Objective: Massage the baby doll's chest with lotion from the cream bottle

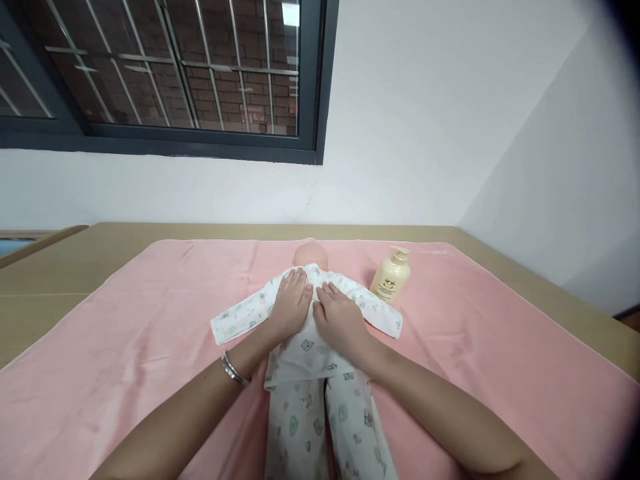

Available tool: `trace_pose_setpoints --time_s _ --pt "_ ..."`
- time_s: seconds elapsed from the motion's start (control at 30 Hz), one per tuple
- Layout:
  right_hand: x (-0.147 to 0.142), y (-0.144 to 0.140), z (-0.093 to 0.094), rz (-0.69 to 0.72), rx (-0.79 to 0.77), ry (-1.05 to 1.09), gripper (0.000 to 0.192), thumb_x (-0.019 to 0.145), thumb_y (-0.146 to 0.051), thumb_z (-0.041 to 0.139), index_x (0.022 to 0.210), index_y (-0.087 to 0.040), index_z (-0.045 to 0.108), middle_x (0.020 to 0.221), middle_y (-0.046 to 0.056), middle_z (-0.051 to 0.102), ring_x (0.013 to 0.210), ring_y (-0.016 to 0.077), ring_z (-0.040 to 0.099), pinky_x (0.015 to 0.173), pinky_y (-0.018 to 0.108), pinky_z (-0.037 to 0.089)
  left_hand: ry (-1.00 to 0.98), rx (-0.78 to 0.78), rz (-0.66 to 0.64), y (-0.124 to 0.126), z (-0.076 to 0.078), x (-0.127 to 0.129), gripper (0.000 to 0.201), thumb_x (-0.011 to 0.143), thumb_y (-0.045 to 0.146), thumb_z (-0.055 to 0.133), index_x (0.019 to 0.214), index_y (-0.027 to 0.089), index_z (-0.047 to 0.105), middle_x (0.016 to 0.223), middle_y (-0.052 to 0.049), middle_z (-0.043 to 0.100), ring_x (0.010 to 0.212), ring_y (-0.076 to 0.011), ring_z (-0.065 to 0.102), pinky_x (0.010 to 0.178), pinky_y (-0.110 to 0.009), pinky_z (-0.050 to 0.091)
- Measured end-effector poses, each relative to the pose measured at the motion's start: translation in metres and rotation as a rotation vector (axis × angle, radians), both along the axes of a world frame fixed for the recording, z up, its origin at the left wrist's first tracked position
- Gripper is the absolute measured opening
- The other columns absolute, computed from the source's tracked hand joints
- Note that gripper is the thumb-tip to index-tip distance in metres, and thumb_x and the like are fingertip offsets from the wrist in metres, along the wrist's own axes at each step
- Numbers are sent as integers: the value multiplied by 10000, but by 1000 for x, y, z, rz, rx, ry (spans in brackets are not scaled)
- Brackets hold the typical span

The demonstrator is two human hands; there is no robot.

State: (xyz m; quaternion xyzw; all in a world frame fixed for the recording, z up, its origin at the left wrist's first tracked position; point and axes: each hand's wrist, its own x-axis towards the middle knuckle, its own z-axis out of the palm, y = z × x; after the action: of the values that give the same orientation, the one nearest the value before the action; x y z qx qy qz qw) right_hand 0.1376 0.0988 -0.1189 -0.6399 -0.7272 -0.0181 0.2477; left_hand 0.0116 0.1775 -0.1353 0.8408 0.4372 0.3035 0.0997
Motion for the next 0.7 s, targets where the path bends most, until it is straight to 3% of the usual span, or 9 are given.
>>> trace_pose_setpoints --time_s 0.17,0.3,0.57,0.7 --pt "23 29 -3 -3 -35 123 509 974 -353 296 1386 -79 415 1458 151 381 1380 251 293 1125 422 247 27 41 19 -24 1 5 519 970 378 231 1345 92 448 1452 -165 399 1385 -287 295 1135 -524 230" --pt "35 45 -8 1 -41 147 515 977 -369 294 1382 -76 417 1449 159 392 1376 243 300 1135 433 209 50 105 -4 -39 4 7 523 962 396 274 1324 73 472 1418 -172 446 1370 -289 325 1134 -497 247" --pt "30 38 -12 -20 22 118 504 982 -352 257 1377 -92 429 1436 147 417 1364 229 320 1141 434 187 -68 -1 67 -19 -5 5 532 947 359 316 1393 73 372 1490 -157 334 1413 -267 230 1152 -500 215" --pt "30 38 -12 -18 20 109 507 980 -352 256 1375 -88 433 1444 146 405 1363 234 320 1142 430 188 -100 7 64 -20 -8 5 511 926 342 361 1377 105 403 1481 -142 359 1409 -256 247 1162 -495 196"
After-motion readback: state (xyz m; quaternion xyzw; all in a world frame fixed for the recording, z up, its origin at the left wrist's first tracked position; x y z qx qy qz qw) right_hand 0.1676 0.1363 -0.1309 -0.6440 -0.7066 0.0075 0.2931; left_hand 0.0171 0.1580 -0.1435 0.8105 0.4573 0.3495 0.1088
